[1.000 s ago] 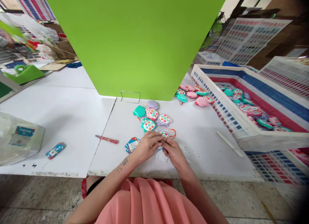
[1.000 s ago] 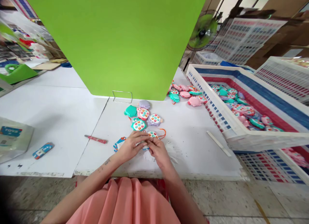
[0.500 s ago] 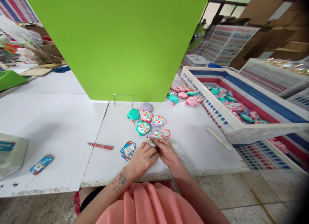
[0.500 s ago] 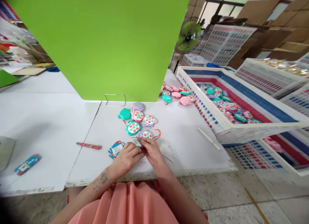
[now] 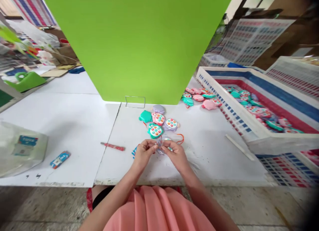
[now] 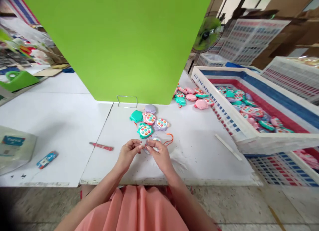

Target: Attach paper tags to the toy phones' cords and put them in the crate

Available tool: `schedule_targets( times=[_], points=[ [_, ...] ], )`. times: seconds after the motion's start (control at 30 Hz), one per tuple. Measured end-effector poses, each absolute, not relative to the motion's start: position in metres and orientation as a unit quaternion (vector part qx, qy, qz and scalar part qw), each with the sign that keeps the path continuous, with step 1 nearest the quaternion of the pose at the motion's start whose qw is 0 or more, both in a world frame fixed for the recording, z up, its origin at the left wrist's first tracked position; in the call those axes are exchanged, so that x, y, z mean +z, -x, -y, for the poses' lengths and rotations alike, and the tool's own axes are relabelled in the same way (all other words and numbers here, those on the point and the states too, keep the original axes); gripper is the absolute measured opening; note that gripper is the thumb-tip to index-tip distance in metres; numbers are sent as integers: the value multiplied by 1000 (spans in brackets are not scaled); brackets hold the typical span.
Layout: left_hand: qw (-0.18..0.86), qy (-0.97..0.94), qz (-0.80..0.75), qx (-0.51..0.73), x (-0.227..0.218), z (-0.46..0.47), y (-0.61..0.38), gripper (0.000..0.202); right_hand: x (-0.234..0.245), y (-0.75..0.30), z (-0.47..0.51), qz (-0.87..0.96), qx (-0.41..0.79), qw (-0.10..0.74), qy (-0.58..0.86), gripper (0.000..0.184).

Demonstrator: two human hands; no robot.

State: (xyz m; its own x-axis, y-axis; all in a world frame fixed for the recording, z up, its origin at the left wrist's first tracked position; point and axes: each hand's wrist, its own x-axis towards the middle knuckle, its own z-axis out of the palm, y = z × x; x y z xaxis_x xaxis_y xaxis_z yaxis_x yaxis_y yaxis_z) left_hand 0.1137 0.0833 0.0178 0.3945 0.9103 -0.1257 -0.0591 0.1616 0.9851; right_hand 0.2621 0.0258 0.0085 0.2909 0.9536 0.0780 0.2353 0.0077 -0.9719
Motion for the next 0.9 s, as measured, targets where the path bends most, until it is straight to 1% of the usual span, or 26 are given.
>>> schedule_targets(
  times=[0.1, 0.3, 0.43, 0.6, 0.9],
  points=[
    [644, -529, -407, 374, 15, -82, -112, 24, 8, -260, -27, 503, 340, 505, 613, 16],
    [624, -549, -406, 380, 8, -82, -109, 20, 15, -258, -27, 582, 236, 482, 611, 15],
    [617, -551, -408, 386, 7, -81, -108, 19, 19, -256, -26, 605, 199, 462, 618, 13],
    [614, -552, -411, 386, 7, -81, -109, 20, 20, -254, -26, 615, 186, 456, 616, 11],
    [627, -544, -401, 389, 9, -79, -110, 20, 15, -255, -24, 607, 199, 477, 604, 10]
  ],
)
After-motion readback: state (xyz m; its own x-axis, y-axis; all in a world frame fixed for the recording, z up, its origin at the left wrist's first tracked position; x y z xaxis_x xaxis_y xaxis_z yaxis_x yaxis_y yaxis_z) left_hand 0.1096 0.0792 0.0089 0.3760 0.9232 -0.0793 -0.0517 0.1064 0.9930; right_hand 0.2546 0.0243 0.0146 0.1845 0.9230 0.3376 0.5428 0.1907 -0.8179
